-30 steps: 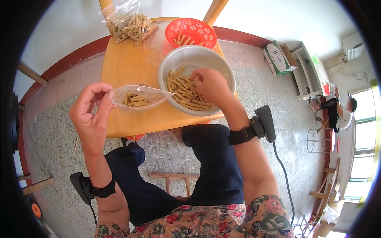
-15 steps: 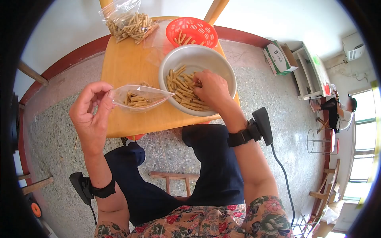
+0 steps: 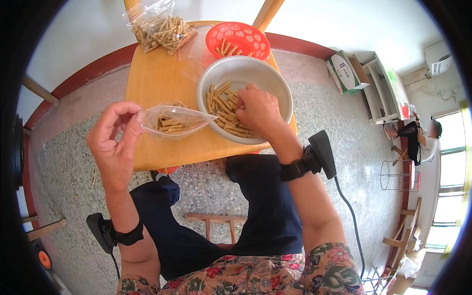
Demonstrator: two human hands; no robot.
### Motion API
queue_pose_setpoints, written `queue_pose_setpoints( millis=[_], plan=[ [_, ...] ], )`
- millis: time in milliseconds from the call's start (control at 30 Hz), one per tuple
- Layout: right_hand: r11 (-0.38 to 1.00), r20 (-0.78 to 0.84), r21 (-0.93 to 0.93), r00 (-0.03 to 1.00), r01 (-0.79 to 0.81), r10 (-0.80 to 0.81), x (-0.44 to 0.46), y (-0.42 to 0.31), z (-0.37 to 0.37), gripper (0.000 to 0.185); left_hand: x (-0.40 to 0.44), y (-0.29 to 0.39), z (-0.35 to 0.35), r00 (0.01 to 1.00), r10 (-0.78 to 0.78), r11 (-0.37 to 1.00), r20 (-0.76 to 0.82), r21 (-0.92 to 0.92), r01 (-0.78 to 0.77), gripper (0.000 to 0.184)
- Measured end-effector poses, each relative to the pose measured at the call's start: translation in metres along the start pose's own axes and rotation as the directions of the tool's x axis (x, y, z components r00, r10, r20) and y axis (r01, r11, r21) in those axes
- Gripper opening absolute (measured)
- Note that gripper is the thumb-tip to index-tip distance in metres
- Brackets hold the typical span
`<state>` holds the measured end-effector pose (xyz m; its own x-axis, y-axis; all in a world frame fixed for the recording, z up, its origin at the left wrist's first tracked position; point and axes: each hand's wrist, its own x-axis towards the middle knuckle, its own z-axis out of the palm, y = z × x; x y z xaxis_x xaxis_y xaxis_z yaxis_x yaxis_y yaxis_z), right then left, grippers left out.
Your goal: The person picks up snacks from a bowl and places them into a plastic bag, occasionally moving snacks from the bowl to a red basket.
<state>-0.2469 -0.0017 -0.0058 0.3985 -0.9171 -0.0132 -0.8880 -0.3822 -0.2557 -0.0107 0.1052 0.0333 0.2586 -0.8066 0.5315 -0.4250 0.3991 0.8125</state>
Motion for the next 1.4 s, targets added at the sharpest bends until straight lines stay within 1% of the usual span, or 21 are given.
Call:
queue_pose_setpoints(
  millis=[133,200,233,300,333,400,433,500,533,600,700,733,800,1033,1100,1133,1200,1233,1300,1333,1400],
  plan=[
    [0.999,-0.01,-0.033,1.0,0.029,-0.029,0.001,0.002,0.001,0.012,0.0,0.001,-0.001,1.0,-0.017,1.0,0.0,-0.008,0.017,0.009],
    [0.974,-0.156,0.199,0.985,0.107,-0.077,0.0,-0.003,-0.003,0.012,0.0,0.002,-0.001,1.0,-0.002,1.0,-0.004,-0.01,0.002,0.01],
    [0.974,-0.155,0.199,0.985,0.11,-0.08,-0.002,-0.008,-0.007,0.012,0.0,0.002,-0.001,1.0,0.014,1.0,-0.004,-0.014,-0.014,0.01],
    [0.8,-0.139,0.594,0.99,0.08,0.004,-0.01,-0.021,-0.024,0.012,0.0,0.003,-0.001,1.0,-0.009,1.0,-0.005,-0.017,0.008,0.01],
    [0.801,-0.144,0.592,0.99,0.084,0.003,-0.014,-0.029,-0.031,0.012,0.0,0.003,-0.001,1.0,-0.029,0.999,-0.004,-0.022,0.029,0.01],
    [0.464,0.005,0.885,0.996,-0.046,0.089,-0.021,-0.047,-0.045,0.012,0.0,0.003,0.0,1.0,-0.029,0.999,-0.007,-0.032,0.029,0.01],
    [0.465,0.003,0.884,0.996,-0.042,0.084,-0.024,-0.052,-0.05,0.012,0.0,0.003,0.001,0.999,-0.034,0.999,-0.007,-0.041,0.034,0.01],
    [0.262,0.072,0.963,0.997,-0.063,-0.024,-0.03,-0.061,-0.057,0.014,0.001,0.005,0.0,1.0,-0.022,0.999,-0.007,-0.037,0.022,0.01],
    [0.263,0.071,0.963,0.997,-0.061,-0.029,-0.033,-0.065,-0.06,0.014,0.001,0.006,0.0,1.0,-0.012,0.999,-0.001,-0.033,0.012,0.01],
    [0.006,0.186,0.982,0.978,-0.186,-0.092,-0.037,-0.072,-0.063,0.013,0.001,0.007,0.0,1.0,-0.015,0.999,0.003,-0.032,0.015,0.01],
    [-0.13,0.23,0.959,0.961,-0.251,-0.156,-0.039,-0.078,-0.063,0.018,0.001,0.008,-0.001,1.0,-0.011,1.0,0.009,-0.029,0.011,0.011],
    [-0.128,0.23,0.959,0.959,-0.252,-0.163,-0.039,-0.079,-0.062,0.018,0.001,0.008,-0.002,1.0,-0.003,1.0,0.013,-0.029,0.004,0.011],
    [-0.268,0.246,0.916,0.946,-0.298,-0.214,-0.037,-0.079,-0.06,0.02,0.001,0.008,-0.002,1.0,0.002,1.0,0.009,-0.024,-0.001,0.012],
    [-0.254,0.229,0.921,0.939,-0.294,-0.256,-0.036,-0.084,-0.059,0.018,0.002,0.008,-0.004,1.0,-0.008,1.0,0.019,-0.028,0.009,0.012],
    [-0.015,0.147,0.989,0.981,-0.15,-0.126,-0.038,-0.093,-0.059,0.017,0.002,0.008,-0.003,1.0,-0.003,1.0,0.019,-0.026,0.003,0.012],
    [-0.015,0.145,0.989,0.981,-0.148,-0.129,-0.039,-0.096,-0.057,0.017,0.002,0.008,-0.003,1.0,0.003,1.0,0.021,-0.025,-0.002,0.012],
    [0.205,-0.009,0.978,0.997,0.026,-0.08,-0.041,-0.101,-0.053,0.017,0.001,0.007,-0.002,1.0,-0.002,1.0,0.022,-0.026,0.003,0.012],
    [0.204,-0.01,0.979,0.997,0.026,-0.082,-0.04,-0.101,-0.049,0.017,0.002,0.007,-0.002,1.0,-0.008,1.0,0.026,-0.029,0.008,0.012],
    [0.474,-0.14,0.861,0.982,0.186,-0.13,-0.038,-0.099,-0.04,0.016,0.002,0.007,-0.001,1.0,-0.005,0.999,0.026,-0.032,0.006,0.012],
    [0.473,-0.139,0.861,0.982,0.184,-0.129,-0.036,-0.1,-0.039,0.016,0.002,0.007,-0.001,1.0,-0.005,0.999,0.027,-0.036,0.006,0.012],
    [0.689,-0.232,0.654,0.95,0.312,-0.21,-0.034,-0.101,-0.039,0.015,0.001,0.007,-0.001,1.0,-0.003,1.0,0.027,-0.022,0.004,0.012]
  ],
)
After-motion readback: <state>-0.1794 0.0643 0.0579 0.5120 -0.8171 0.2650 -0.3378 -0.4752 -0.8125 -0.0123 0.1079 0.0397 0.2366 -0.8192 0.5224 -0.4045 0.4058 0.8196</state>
